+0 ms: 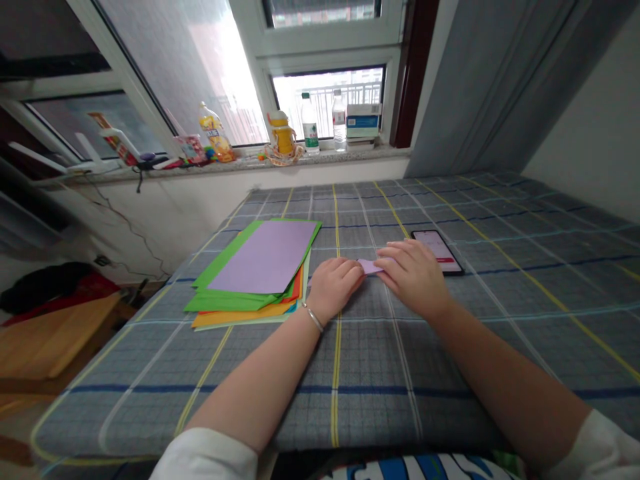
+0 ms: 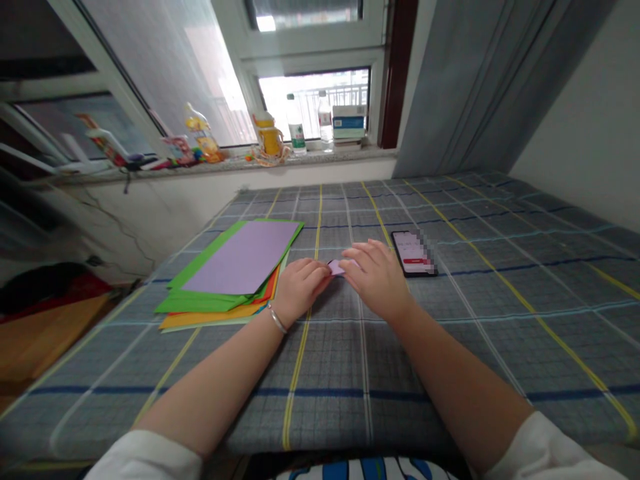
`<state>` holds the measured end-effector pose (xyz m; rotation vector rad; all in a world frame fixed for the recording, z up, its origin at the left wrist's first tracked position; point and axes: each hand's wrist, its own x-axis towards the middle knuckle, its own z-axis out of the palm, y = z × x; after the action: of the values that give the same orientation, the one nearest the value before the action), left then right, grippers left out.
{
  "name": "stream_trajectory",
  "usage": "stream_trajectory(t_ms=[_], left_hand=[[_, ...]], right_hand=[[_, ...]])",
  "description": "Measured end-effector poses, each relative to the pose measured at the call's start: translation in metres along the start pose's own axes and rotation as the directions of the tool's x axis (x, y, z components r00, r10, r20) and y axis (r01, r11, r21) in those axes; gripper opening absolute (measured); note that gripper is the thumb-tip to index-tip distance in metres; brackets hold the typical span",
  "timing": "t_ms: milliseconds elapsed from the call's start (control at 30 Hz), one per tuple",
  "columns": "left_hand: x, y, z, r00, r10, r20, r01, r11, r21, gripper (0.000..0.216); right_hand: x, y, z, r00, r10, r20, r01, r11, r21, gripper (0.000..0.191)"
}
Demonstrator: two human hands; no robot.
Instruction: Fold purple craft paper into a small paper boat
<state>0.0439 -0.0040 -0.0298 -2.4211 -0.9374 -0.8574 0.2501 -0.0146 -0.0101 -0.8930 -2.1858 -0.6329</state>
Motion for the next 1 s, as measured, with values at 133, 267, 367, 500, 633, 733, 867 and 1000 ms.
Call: stream_trajectory(t_ms=[133,267,367,500,633,733,867,1000], left_hand=[[-0.001,-0.003,-0.004,0.997,0.027,0.069,-0.026,0.999,-0.023,0.022],[-0.002,-0.010,-0.009,0.995,0.002,0.104,0.007,0.997,-0.080,0.022],[-0.003,-0.019,-0.014,0.993,-0.021,0.113,0.034,0.994,-0.108,0.021],[-0.005,-0.030,-0.016,0.990,-0.056,0.132,0.071,0.992,-0.109,0.020],[-0.006,-0.038,-0.016,0.987,-0.065,0.149,0.082,0.990,-0.112,0.018],[-0.008,-0.043,-0.015,0.984,-0.084,0.154,0.100,0.990,-0.098,0.017],[-0.011,-0.049,-0.017,0.979,-0.145,0.146,0.158,0.984,-0.084,0.015],[-0.014,-0.053,-0.021,0.965,-0.200,0.170,0.212,0.976,-0.056,0.015]], right_hand=[[0.000,-0.001,0.000,0.983,-0.035,0.183,0.020,0.996,0.082,0.018],[-0.001,0.003,0.003,0.980,0.043,0.196,-0.079,0.980,0.183,0.020],[-0.002,0.012,0.004,0.981,0.071,0.182,-0.115,0.964,0.239,0.019],[-0.005,0.028,0.004,0.980,0.070,0.186,-0.119,0.956,0.269,0.018],[-0.010,0.044,0.004,0.972,0.090,0.215,-0.151,0.946,0.287,0.014],[-0.014,0.053,0.004,0.960,0.154,0.232,-0.224,0.924,0.311,0.012],[-0.018,0.060,0.004,0.946,0.223,0.237,-0.301,0.875,0.379,0.013],[-0.022,0.065,0.006,0.942,0.240,0.234,-0.316,0.866,0.388,0.013]])
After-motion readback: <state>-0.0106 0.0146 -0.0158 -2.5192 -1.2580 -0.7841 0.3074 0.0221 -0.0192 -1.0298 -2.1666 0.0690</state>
